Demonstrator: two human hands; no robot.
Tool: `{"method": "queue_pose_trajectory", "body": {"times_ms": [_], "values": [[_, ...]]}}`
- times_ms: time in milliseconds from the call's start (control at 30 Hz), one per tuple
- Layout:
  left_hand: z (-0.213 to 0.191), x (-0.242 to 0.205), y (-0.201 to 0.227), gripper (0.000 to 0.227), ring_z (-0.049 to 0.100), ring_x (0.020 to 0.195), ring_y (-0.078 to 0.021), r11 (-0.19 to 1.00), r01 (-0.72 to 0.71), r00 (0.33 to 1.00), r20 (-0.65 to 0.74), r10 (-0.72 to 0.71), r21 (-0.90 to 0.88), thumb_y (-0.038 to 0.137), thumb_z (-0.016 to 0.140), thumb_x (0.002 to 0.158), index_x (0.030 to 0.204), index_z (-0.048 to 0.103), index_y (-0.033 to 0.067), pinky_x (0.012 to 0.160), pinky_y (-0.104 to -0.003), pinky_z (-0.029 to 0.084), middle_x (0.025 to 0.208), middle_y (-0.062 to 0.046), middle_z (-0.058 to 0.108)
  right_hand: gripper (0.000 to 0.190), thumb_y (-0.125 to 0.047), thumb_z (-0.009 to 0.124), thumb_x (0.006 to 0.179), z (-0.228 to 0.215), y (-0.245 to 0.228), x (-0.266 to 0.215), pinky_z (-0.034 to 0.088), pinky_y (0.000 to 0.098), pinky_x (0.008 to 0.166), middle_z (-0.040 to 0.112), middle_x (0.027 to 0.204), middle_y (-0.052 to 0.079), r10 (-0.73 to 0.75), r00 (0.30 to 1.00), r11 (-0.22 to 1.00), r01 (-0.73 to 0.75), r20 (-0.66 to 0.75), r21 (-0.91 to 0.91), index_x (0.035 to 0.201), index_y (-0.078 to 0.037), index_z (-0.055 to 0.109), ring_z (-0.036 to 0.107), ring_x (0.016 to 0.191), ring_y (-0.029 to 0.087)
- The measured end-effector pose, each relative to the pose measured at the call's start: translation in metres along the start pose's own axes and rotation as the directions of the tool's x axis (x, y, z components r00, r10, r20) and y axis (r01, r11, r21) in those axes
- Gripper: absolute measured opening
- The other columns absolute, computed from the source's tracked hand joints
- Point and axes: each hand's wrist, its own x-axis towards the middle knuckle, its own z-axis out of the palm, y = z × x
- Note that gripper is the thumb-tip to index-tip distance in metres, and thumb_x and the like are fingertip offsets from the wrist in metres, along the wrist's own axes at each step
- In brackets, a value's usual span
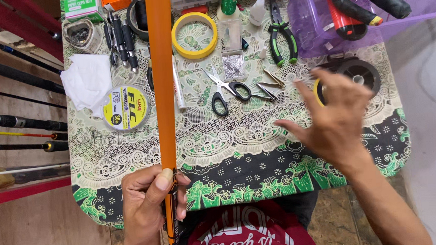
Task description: The person wraps a thin black thread around the orange section of a fishing rod, securing it with their hands. They rotate the rod to apply the thread evenly along the joint area.
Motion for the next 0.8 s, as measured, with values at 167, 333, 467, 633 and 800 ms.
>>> {"method": "queue_pose_trajectory", "body": {"times_ms": [167,333,467,633,800], "values": [[0.005,-0.001,0.006,0.032,0.050,0.027,-0.0198,1.000,-0.020,0.997,0.073,0.019,0.000,0.020,0.058,0.082,0.069,0.064,-0.0085,0.021,-0.024,0.039,0.053,-0.017,0.060,0.050,-0.060,0.066,0.082,0.021,-0.012,0.010,0.038,0.0250,0.055,0.057,0.102,0.006,0.029,0.999,0.994,-0.032,-0.022,-0.102,0.108,-0.017,0.064,0.051,0.077,0.015],[0.010,0.004,-0.003,0.029,0.051,0.027,-0.0165,1.000,-0.007,0.982,0.191,0.010,-0.017,0.017,0.055,0.085,0.073,0.065,-0.0067,0.021,-0.022,0.040,0.045,-0.013,0.057,0.015,-0.023,0.072,0.099,0.012,0.028,0.010,0.042,0.0222,0.044,0.071,0.084,0.006,0.155,0.984,0.988,-0.154,-0.084,0.018,0.099,-0.008,0.071,0.059,0.056,0.011],[0.020,0.008,-0.011,0.030,0.050,0.027,-0.0167,0.997,0.075,0.974,0.214,-0.078,0.019,0.017,0.055,0.086,0.071,0.065,-0.0064,0.023,-0.023,0.039,0.046,-0.012,0.056,0.009,-0.005,0.074,0.106,0.004,0.069,-0.003,0.046,0.0336,0.067,0.070,0.093,0.013,0.262,0.958,0.952,-0.236,-0.120,0.196,0.102,0.002,0.070,0.065,0.077,0.025],[0.022,0.013,-0.014,0.029,0.050,0.028,-0.0168,0.996,0.083,0.971,0.224,-0.084,0.017,0.016,0.054,0.086,0.071,0.064,-0.0062,0.024,-0.023,0.040,0.046,-0.012,0.055,0.011,0.008,0.070,0.118,-0.003,0.098,-0.018,0.049,0.0299,0.059,0.061,0.099,0.023,0.464,0.885,0.757,-0.379,-0.030,0.533,0.113,0.015,0.063,0.060,0.073,0.024],[0.015,0.014,-0.014,0.030,0.050,0.026,-0.0156,0.997,0.079,0.985,0.153,-0.079,0.008,0.019,0.056,0.086,0.072,0.066,-0.0054,0.021,-0.023,0.040,0.045,-0.012,0.056,0.025,-0.039,0.040,0.118,-0.003,0.138,-0.033,0.033,0.0198,0.065,0.045,0.098,-0.002,0.689,0.627,0.400,-0.747,0.363,0.531,0.120,-0.015,0.047,0.044,0.073,0.006]]}}
